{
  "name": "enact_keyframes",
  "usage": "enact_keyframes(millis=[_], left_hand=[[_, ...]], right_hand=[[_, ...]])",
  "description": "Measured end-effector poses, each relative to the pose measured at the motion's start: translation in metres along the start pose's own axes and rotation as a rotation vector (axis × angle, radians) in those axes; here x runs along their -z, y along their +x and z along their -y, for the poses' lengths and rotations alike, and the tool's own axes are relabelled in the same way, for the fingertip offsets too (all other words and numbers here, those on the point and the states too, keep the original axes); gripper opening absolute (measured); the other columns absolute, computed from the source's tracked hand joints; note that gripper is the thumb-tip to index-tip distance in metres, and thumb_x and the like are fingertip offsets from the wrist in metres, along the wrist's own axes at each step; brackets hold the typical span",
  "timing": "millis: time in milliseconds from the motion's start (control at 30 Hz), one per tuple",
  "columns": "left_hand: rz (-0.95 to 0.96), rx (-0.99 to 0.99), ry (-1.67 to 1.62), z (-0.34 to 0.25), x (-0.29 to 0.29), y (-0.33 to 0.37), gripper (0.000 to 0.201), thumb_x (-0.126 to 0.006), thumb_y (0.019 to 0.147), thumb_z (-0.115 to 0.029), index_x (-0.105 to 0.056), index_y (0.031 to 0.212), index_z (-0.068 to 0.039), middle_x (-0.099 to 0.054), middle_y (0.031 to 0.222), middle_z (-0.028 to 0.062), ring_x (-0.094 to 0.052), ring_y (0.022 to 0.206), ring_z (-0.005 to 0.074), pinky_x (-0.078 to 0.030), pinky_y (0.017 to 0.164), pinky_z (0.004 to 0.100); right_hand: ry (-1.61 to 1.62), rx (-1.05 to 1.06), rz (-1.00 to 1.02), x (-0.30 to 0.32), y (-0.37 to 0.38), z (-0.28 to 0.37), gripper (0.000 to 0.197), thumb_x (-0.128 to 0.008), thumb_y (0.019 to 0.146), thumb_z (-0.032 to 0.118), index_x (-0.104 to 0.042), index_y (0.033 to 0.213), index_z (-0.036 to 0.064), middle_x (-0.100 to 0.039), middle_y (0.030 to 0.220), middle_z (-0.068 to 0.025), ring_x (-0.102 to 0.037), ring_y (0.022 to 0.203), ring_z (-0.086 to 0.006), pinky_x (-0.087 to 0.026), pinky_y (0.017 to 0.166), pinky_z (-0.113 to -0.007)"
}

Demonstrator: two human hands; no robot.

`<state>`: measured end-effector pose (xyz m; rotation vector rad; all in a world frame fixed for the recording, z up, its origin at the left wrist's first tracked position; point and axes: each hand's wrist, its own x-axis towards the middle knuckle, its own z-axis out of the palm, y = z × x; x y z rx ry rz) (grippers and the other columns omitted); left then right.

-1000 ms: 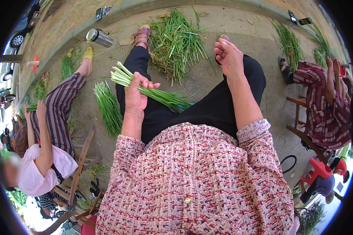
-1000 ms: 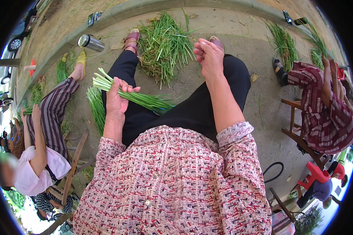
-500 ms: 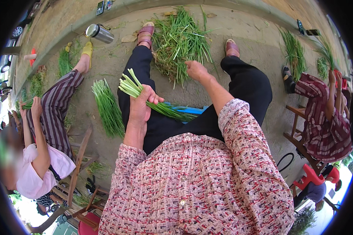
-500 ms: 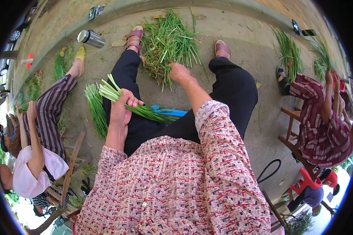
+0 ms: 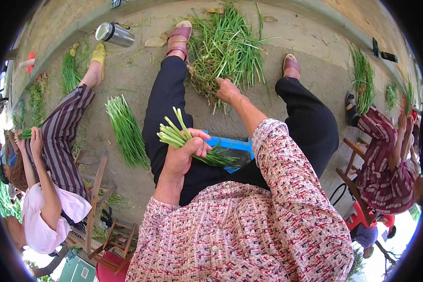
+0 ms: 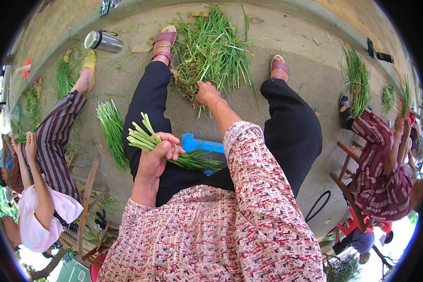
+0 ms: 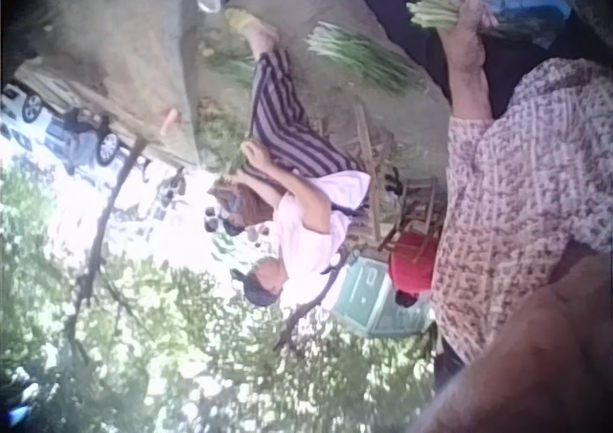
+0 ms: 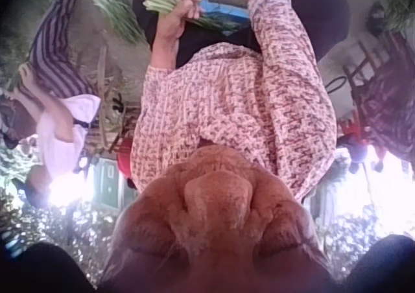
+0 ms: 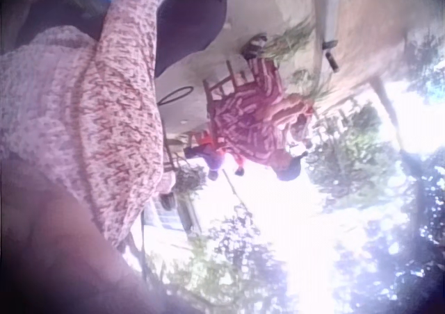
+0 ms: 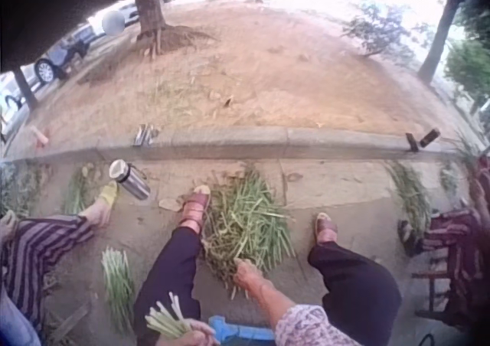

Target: The person sits on a blue stool and picks individual green leek stalks from a pile on the ground to form a bundle in one hand.

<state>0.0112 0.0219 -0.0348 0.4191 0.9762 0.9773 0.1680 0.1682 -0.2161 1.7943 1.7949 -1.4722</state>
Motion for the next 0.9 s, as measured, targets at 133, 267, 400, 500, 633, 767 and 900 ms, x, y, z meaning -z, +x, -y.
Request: enact_keyframes(millis=[133, 267, 400, 500, 633, 767, 900], left_hand=[[-0.005, 0.068, -0.023, -0.004, 0.000, 0.003, 0.030, -0.066, 0.086, -0.026, -0.062, 0.092, 0.003, -0.051, 0.061, 0.0021, -0.054, 0.060, 0.0142, -0.051, 0.075, 0.0340], [-0.015, 0.114, -0.030, -0.003, 0.004, 0.003, 0.029, -0.066, 0.085, -0.026, -0.063, 0.092, 0.003, -0.053, 0.062, 0.0027, -0.054, 0.061, 0.0138, -0.051, 0.076, 0.0335], [-0.017, 0.120, -0.030, -0.007, 0.002, 0.003, 0.028, -0.066, 0.085, -0.025, -0.063, 0.092, 0.002, -0.054, 0.063, 0.0029, -0.054, 0.061, 0.0138, -0.051, 0.076, 0.0335], [0.000, 0.074, -0.048, -0.005, 0.003, 0.005, 0.028, -0.066, 0.085, -0.024, -0.063, 0.092, 0.003, -0.054, 0.064, 0.0032, -0.054, 0.061, 0.0137, -0.051, 0.075, 0.0330], [-0.027, 0.158, 0.010, -0.007, -0.008, 0.001, 0.028, -0.066, 0.085, -0.024, -0.063, 0.093, 0.003, -0.055, 0.064, 0.0038, -0.054, 0.061, 0.0138, -0.050, 0.070, 0.0303], [-0.049, 0.139, 0.014, -0.002, -0.005, -0.001, 0.029, -0.067, 0.085, -0.024, -0.063, 0.093, 0.004, -0.057, 0.067, 0.0054, -0.055, 0.062, 0.0138, -0.048, 0.064, 0.0273], [-0.029, 0.154, 0.020, -0.007, -0.005, 0.000, 0.031, -0.067, 0.085, -0.025, -0.063, 0.093, 0.004, -0.058, 0.068, 0.0062, -0.056, 0.063, 0.0139, -0.047, 0.062, 0.0264]], right_hand=[[0.003, -0.032, -0.058, -0.011, 0.020, -0.003, 0.056, -0.047, 0.079, 0.004, -0.043, 0.134, 0.0111, -0.052, 0.124, -0.0245, -0.051, 0.117, -0.0368, -0.042, 0.097, -0.042], [0.011, 0.020, -0.043, -0.020, 0.044, -0.014, 0.057, -0.049, 0.079, 0.004, -0.042, 0.135, 0.0096, -0.053, 0.124, -0.0239, -0.053, 0.114, -0.0376, -0.043, 0.095, -0.040], [0.034, -0.036, -0.019, -0.020, 0.062, -0.018, 0.054, -0.052, 0.079, 0.006, -0.046, 0.133, 0.0043, -0.059, 0.118, -0.0215, -0.057, 0.109, -0.0333, -0.044, 0.093, -0.038], [0.222, -0.050, -0.039, -0.017, 0.051, -0.015, 0.054, -0.050, 0.080, 0.007, -0.044, 0.135, 0.0094, -0.057, 0.122, -0.0196, -0.054, 0.114, -0.0329, -0.042, 0.097, -0.037], [0.165, 0.113, -0.082, -0.025, 0.048, -0.022, 0.054, -0.051, 0.079, 0.006, -0.046, 0.133, 0.0091, -0.055, 0.124, -0.0204, -0.055, 0.112, -0.0338, -0.044, 0.094, -0.037], [0.166, 0.067, -0.126, -0.042, 0.064, -0.030, 0.054, -0.050, 0.080, 0.007, -0.044, 0.134, 0.0086, -0.054, 0.125, -0.0217, -0.053, 0.115, -0.0356, -0.043, 0.095, -0.038], [0.305, 0.023, -0.115, -0.065, 0.093, -0.051, 0.054, -0.050, 0.079, 0.005, -0.045, 0.132, 0.0081, -0.055, 0.123, -0.0220, -0.053, 0.113, -0.0363, -0.043, 0.095, -0.037]])
